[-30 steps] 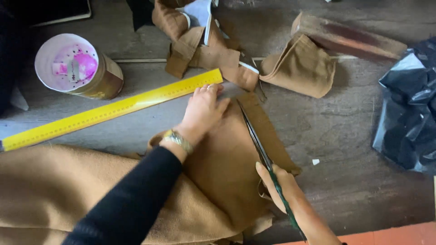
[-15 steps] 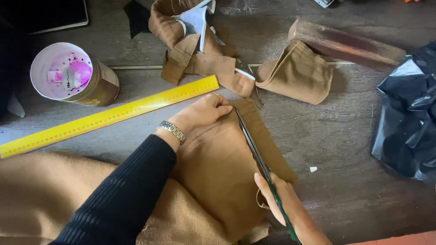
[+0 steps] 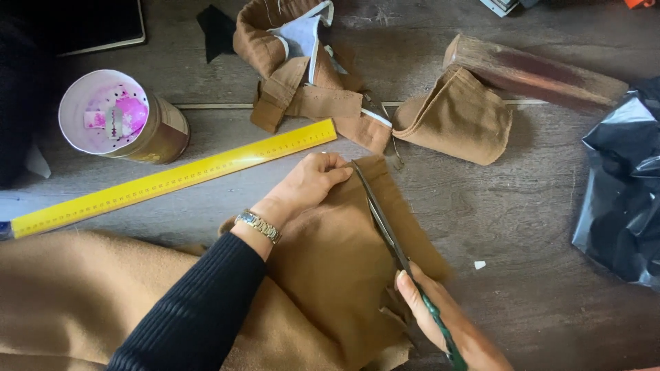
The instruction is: Measuring a piece of brown fabric with a yellow ruler, marking it with white chalk, and then cutting it with large tailor scissors.
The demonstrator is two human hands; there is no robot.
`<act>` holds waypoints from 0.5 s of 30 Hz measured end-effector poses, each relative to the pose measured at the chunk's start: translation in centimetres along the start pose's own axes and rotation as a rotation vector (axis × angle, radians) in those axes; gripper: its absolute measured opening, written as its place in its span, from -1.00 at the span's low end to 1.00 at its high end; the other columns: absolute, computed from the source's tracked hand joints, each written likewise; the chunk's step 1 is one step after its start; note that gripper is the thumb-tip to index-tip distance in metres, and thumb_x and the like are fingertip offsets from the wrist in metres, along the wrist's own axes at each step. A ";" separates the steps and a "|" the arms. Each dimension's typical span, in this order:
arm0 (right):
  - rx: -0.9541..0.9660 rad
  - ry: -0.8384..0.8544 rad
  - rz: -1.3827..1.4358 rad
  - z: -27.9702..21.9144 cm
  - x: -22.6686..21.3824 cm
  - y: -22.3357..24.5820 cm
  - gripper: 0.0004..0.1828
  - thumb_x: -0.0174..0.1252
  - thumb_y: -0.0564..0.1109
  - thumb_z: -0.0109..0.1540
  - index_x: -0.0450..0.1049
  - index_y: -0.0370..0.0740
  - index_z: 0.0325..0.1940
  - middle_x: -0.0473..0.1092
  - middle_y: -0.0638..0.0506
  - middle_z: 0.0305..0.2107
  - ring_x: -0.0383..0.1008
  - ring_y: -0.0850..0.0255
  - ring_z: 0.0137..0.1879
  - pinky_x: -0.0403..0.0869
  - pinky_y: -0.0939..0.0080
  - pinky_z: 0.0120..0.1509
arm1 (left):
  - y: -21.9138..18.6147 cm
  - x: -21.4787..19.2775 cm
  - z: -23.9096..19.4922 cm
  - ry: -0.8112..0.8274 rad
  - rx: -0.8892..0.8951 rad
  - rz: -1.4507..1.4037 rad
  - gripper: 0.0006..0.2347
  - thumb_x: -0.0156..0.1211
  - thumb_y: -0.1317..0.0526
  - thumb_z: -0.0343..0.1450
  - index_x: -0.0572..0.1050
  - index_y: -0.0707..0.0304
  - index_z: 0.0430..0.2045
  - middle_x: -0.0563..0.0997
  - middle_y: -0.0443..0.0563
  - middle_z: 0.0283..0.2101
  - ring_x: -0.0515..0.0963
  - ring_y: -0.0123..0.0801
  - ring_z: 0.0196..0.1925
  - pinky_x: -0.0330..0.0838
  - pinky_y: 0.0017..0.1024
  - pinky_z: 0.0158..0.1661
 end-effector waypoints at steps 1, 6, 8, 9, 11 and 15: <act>0.047 0.013 -0.033 -0.3 -0.2 0.5 -0.19 -0.35 0.45 0.10 0.26 0.04 0.28 0.39 0.17 0.15 0.28 0.34 0.36 0.21 0.24 0.40 | -0.1 0.0 -0.3 -0.002 0.011 -0.024 -0.83 0.05 0.14 0.42 0.51 0.13 -0.55 0.55 -0.08 -0.47 0.41 -0.45 -0.42 0.29 -0.46 -0.35; -0.102 -0.004 -0.049 0.5 -0.9 1.9 -0.39 -0.38 0.40 0.14 0.41 0.01 -0.16 0.35 0.15 -0.40 0.35 0.33 -0.24 0.28 0.32 -0.07 | 0.1 0.2 -1.0 -0.004 0.049 -0.106 -0.78 0.09 0.17 0.42 0.41 0.14 -0.67 0.44 -0.13 -0.57 0.30 -0.50 -0.51 0.19 -0.48 -0.44; -0.158 -0.006 -0.066 0.5 -1.2 3.1 -0.41 -0.41 0.39 0.17 0.39 0.02 -0.21 0.24 0.14 -0.52 0.23 0.31 -0.41 0.22 0.32 -0.21 | 0.0 0.3 -1.4 0.001 0.022 -0.133 -0.79 0.09 0.17 0.43 0.42 0.15 -0.65 0.47 -0.09 -0.53 0.34 -0.48 -0.49 0.22 -0.49 -0.43; -0.140 0.009 -0.061 0.4 -1.3 3.7 -0.41 -0.40 0.39 0.17 0.39 0.02 -0.19 0.26 0.15 -0.48 0.26 0.33 -0.34 0.24 0.33 -0.15 | 0.0 0.3 -1.4 0.010 0.052 -0.115 -0.79 0.09 0.16 0.42 0.43 0.15 -0.66 0.45 -0.12 -0.57 0.31 -0.49 -0.52 0.20 -0.49 -0.45; -0.124 0.024 -0.058 0.3 -1.4 4.7 -0.41 -0.39 0.38 0.16 0.39 0.02 -0.16 0.28 0.17 -0.43 0.29 0.35 -0.26 0.26 0.35 -0.09 | 0.0 0.4 -1.5 0.016 0.082 -0.099 -0.78 0.09 0.16 0.42 0.44 0.15 -0.67 0.43 -0.14 -0.60 0.29 -0.51 -0.54 0.19 -0.50 -0.47; -0.094 0.023 -0.098 0.3 -1.4 5.8 -0.35 -0.43 0.43 0.10 0.38 0.07 -0.12 0.32 0.18 -0.38 0.33 0.34 -0.21 0.29 0.33 -0.03 | -0.1 0.6 -1.8 0.011 0.135 -0.085 -0.77 0.09 0.17 0.40 0.39 0.15 -0.72 0.36 -0.18 -0.65 0.24 -0.53 -0.56 0.16 -0.48 -0.47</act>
Point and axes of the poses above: each hand's wrist, its own z-axis towards the middle knuckle, its own x-axis out of the palm, y = z × x, the point moved 6 cm from there along z, towards the middle knuckle
